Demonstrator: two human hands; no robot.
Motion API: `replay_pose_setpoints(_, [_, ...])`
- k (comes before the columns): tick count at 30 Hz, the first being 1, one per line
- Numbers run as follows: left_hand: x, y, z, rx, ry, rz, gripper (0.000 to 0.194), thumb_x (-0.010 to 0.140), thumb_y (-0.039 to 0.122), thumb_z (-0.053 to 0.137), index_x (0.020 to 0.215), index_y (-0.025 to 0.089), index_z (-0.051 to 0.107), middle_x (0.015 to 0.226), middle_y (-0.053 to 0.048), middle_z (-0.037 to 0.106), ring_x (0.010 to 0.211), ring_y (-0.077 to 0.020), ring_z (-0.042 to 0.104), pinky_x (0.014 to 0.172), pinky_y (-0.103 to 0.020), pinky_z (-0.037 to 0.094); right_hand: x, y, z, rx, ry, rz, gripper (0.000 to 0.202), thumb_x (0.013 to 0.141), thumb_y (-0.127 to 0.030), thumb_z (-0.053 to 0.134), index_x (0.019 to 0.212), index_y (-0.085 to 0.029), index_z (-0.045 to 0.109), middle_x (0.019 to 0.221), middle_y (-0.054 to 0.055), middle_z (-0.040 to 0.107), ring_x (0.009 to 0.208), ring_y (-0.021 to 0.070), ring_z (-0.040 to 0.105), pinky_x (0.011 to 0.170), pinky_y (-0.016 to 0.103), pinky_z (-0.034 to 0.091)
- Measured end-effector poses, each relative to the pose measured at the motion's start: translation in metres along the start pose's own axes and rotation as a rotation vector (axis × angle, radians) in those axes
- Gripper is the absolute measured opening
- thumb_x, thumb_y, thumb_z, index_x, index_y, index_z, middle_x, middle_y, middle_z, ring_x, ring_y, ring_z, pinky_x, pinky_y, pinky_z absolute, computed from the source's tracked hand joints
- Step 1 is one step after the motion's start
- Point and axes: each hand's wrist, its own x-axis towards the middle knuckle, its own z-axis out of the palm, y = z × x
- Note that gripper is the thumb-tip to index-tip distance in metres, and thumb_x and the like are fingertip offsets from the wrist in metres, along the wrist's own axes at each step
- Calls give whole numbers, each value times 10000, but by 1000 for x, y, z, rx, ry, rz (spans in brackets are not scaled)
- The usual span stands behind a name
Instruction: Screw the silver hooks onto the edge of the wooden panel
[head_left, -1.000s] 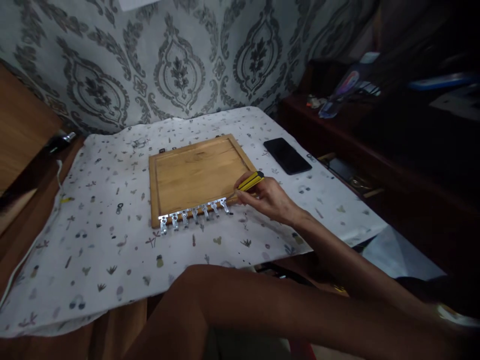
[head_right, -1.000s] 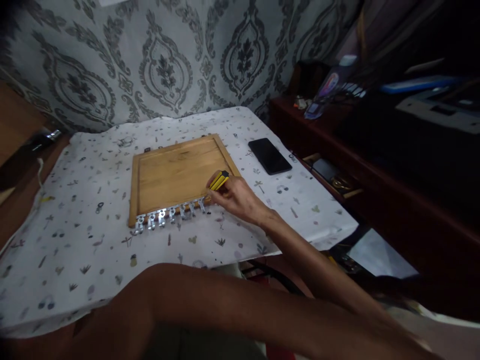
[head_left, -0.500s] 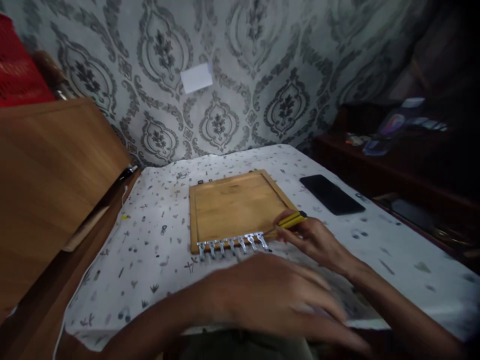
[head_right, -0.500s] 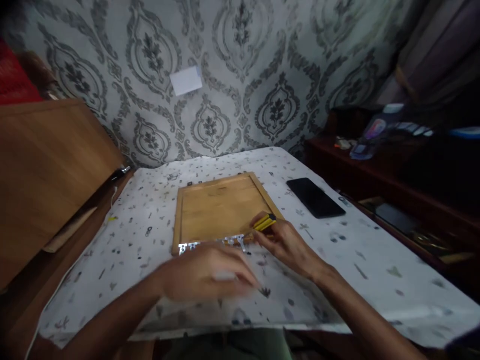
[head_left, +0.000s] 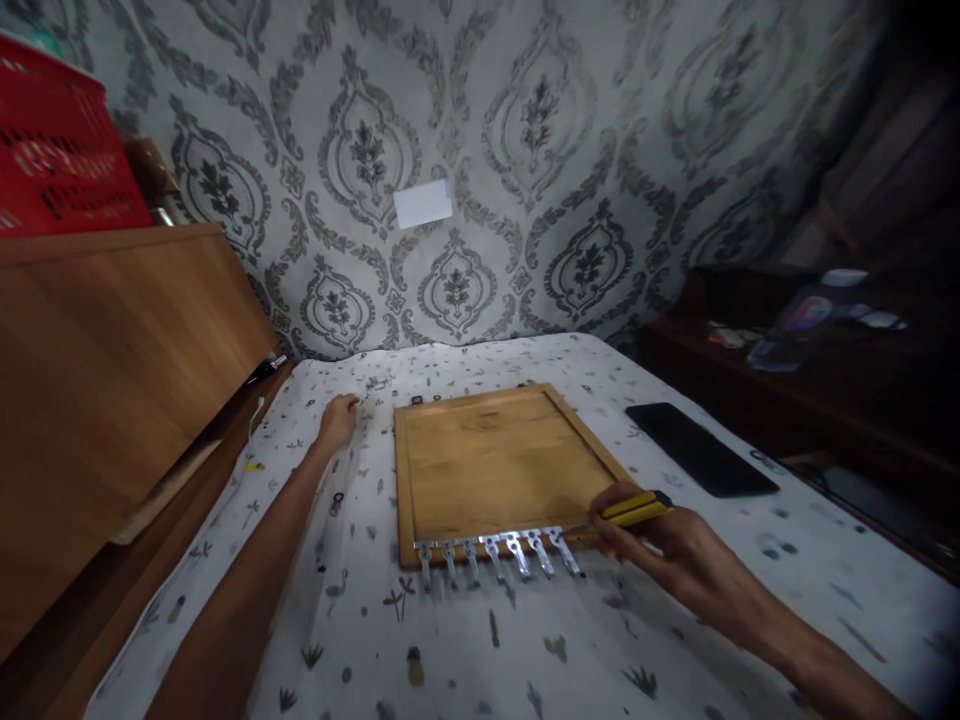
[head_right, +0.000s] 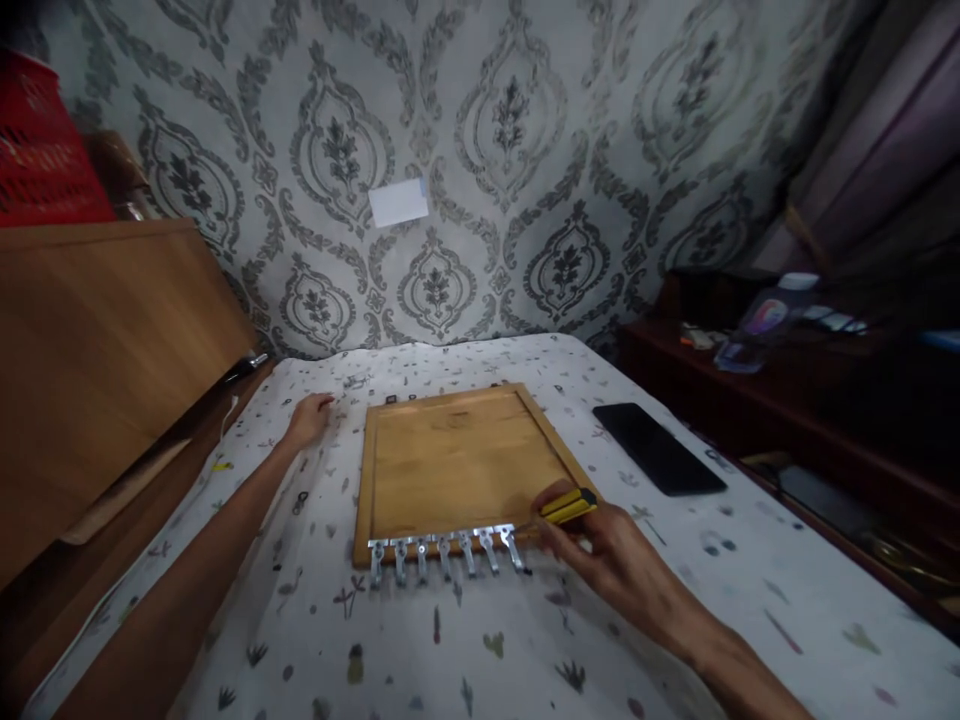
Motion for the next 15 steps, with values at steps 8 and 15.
replay_pose_setpoints(8, [37, -2, 21, 84, -36, -132, 355, 968, 372, 633, 1258, 168, 614, 1277, -97, 624, 1108, -259, 639, 925, -450, 570, -2, 7, 2, 21, 37, 0, 474, 915, -598, 577, 681, -200, 685, 897, 110, 720, 701, 218, 681, 546, 308, 566])
replay_pose_setpoints(15, [43, -6, 24, 168, -104, -211, 373, 968, 370, 633, 1275, 162, 602, 1279, -106, 621, 1105, -253, 640, 922, -458, 572, -4, -5, 0, 26, 29, -5, 450, 924, -588, 567, 756, -184, 669, 736, 63, 684, 600, 167, 649, 509, 271, 527])
